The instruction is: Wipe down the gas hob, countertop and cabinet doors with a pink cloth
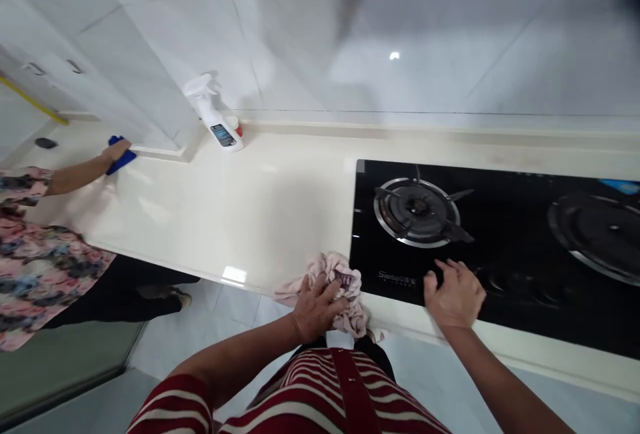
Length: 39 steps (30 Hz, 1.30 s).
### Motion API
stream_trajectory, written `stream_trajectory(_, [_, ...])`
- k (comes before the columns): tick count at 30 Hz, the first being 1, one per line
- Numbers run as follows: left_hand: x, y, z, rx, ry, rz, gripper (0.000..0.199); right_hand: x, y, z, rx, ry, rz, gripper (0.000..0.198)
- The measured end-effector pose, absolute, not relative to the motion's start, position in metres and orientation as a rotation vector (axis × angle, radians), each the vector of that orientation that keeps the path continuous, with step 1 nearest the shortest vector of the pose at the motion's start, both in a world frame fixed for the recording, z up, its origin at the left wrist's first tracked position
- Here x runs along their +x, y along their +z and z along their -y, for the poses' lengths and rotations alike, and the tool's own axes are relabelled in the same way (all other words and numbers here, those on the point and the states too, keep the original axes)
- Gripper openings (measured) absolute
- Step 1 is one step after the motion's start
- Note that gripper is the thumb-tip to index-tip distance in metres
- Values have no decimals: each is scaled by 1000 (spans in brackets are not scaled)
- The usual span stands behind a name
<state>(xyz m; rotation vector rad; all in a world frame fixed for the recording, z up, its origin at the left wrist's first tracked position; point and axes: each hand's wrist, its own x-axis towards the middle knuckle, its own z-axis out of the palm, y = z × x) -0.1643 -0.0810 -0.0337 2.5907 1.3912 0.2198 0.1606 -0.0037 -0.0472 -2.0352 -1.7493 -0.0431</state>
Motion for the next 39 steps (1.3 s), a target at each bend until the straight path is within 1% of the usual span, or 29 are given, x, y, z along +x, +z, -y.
stream_trajectory(2, [-142, -30, 72, 2667, 235, -1350, 46, 160, -47, 3, -2038, -46, 1741, 45])
stream_trajectory(6, [-129, -26, 65, 2756, 174, -1314, 54, 160, -46, 2, -2033, -48, 1727, 43])
stream_trajectory(9, [-157, -28, 68, 2837, 149, -1196, 49, 161, -47, 3, -2028, -53, 1730, 41])
stream_trajectory(12, [-213, -29, 69, 2819, 129, -1223, 44, 162, -49, 3, -2031, -45, 1739, 41])
stream_trajectory(15, [-288, -23, 65, 2635, 8, -1476, 40, 163, -50, 3, -2031, -50, 1750, 41])
stream_trajectory(19, [-393, -7, 57, 2415, -196, -1765, 60, 162, -52, 2, -2021, -82, 1756, 40])
stream_trajectory(22, [-445, 0, 48, 2257, -181, -2165, 62, 161, -53, 1, -2010, -109, 1762, 39])
stream_trajectory(24, [-456, 0, 39, 2131, -87, -2470, 60, 159, -53, -1, -2005, -125, 1761, 38])
stream_trajectory(27, [-436, -5, 27, 1976, 47, -2773, 58, 157, -51, -2, -2011, -135, 1757, 36])
stream_trajectory(29, [-407, -7, 23, 1974, 46, -2800, 58, 156, -48, -3, -2018, -140, 1748, 35])
stream_trajectory(31, [-373, -7, 23, 2077, -1, -2687, 55, 155, -45, -4, -2021, -138, 1740, 34])
stream_trajectory(34, [-319, -6, 28, 2306, -51, -2396, 52, 153, -42, -6, -2014, -122, 1728, 32])
stream_trajectory(39, [-224, -14, 37, 2603, 62, -1887, 43, 150, -37, -11, -1991, -34, 1653, 31])
